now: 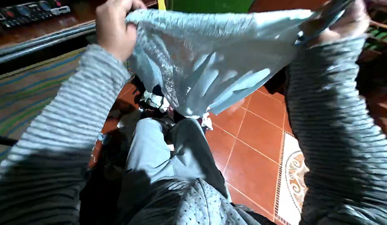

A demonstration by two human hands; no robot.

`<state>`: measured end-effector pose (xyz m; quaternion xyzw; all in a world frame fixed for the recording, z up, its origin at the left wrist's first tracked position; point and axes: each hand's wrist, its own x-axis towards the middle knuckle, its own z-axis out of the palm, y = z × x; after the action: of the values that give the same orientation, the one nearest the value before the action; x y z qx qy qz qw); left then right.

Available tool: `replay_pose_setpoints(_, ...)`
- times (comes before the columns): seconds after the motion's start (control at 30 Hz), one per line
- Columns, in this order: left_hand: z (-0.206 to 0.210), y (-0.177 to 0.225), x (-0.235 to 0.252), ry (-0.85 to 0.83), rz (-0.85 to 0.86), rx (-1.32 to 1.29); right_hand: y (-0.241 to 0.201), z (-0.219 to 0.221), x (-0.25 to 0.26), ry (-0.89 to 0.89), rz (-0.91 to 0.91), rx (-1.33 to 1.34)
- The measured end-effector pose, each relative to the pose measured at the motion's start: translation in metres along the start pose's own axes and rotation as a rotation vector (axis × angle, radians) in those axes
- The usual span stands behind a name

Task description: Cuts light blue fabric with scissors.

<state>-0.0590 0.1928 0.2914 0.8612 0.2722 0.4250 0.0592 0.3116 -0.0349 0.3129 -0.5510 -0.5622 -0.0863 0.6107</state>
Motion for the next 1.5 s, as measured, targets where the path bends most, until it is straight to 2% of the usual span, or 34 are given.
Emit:
replay_pose_setpoints(0.1, 0.009, -0.016, -0.088, -0.051, 0.118, -0.010, 0.010, 0.015, -0.092, -0.141, 0.027, 0.062)
replay_pose_setpoints(0.2, 0.028, -0.036, -0.204, -0.215, 0.081, -0.101, 0.027, 0.022, -0.200, -0.233, 0.395, 0.172)
replay_pose_setpoints(0.3, 0.036, -0.030, -0.318, -0.428, -0.040, -0.212, 0.036, 0.018, -0.295, -0.231, 0.726, 0.327)
replay_pose_setpoints(0.4, 0.034, -0.007, -0.384, -0.514, -0.082, -0.290, 0.036, 0.015, -0.364, -0.125, 0.967, 0.523)
replay_pose_setpoints(0.47, 0.037, 0.003, -0.408, -0.480, -0.064, -0.319, 0.034, 0.013, -0.395, -0.115, 0.979, 0.541)
replay_pose_setpoints(0.57, 0.044, 0.008, -0.426, -0.402, 0.012, -0.298, 0.032, 0.016, -0.418, -0.141, 0.892, 0.479)
replay_pose_setpoints(0.7, 0.058, 0.006, -0.434, -0.280, 0.200, -0.204, 0.025, 0.020, -0.416, -0.165, 0.897, 0.325)
replay_pose_setpoints(0.73, 0.057, 0.008, -0.432, -0.272, 0.177, -0.199, 0.021, 0.021, -0.412, -0.178, 0.919, 0.279)
replay_pose_setpoints(0.8, 0.043, 0.011, -0.419, -0.260, 0.018, -0.183, 0.011, 0.022, -0.401, -0.225, 0.943, 0.206)
replay_pose_setpoints(0.87, 0.025, 0.009, -0.396, -0.136, -0.160, -0.106, 0.004, 0.024, -0.385, -0.274, 0.913, 0.283)
replay_pose_setpoints(0.9, 0.016, 0.004, -0.386, -0.099, -0.197, -0.096, 0.002, 0.024, -0.377, -0.312, 0.897, 0.381)
replay_pose_setpoints(0.93, 0.009, -0.001, -0.379, -0.122, -0.198, -0.125, 0.000, 0.022, -0.369, -0.392, 0.881, 0.438)
replay_pose_setpoints(0.97, 0.003, -0.002, -0.375, -0.218, -0.194, -0.174, -0.001, 0.019, -0.361, -0.521, 0.878, 0.450)
replay_pose_setpoints(1.07, 0.004, 0.008, -0.378, -0.702, -0.234, -0.417, 0.003, 0.013, -0.351, -0.962, 1.052, 0.388)
replay_pose_setpoints(1.1, 0.009, 0.010, -0.380, -0.750, -0.255, -0.466, 0.006, 0.014, -0.353, -1.030, 1.087, 0.366)
replay_pose_setpoints(1.17, 0.024, 0.008, -0.378, -0.605, -0.364, -0.429, 0.008, 0.012, -0.363, -0.958, 1.086, 0.400)
replay_pose_setpoints(1.23, 0.043, -0.008, -0.363, -0.391, -0.544, -0.334, 0.003, 0.011, -0.369, -0.761, 1.076, 0.422)
replay_pose_setpoints(1.3, 0.067, -0.041, -0.346, -0.284, -0.857, -0.281, -0.005, 0.018, -0.370, -0.576, 1.102, 0.275)
replay_pose_setpoints(1.37, 0.095, -0.073, -0.333, -0.236, -1.233, -0.346, -0.007, 0.026, -0.367, -0.471, 1.131, 0.089)
replay_pose_setpoints(1.4, 0.108, -0.083, -0.331, -0.231, -1.351, -0.380, -0.005, 0.028, -0.369, -0.420, 1.126, 0.039)
replay_pose_setpoints(1.43, 0.117, -0.092, -0.332, -0.244, -1.392, -0.387, 0.000, 0.028, -0.372, -0.364, 1.108, 0.008)
replay_pose_setpoints(1.5, 0.124, -0.098, -0.335, -0.234, -1.364, -0.369, 0.013, 0.025, -0.378, -0.284, 1.095, -0.017)
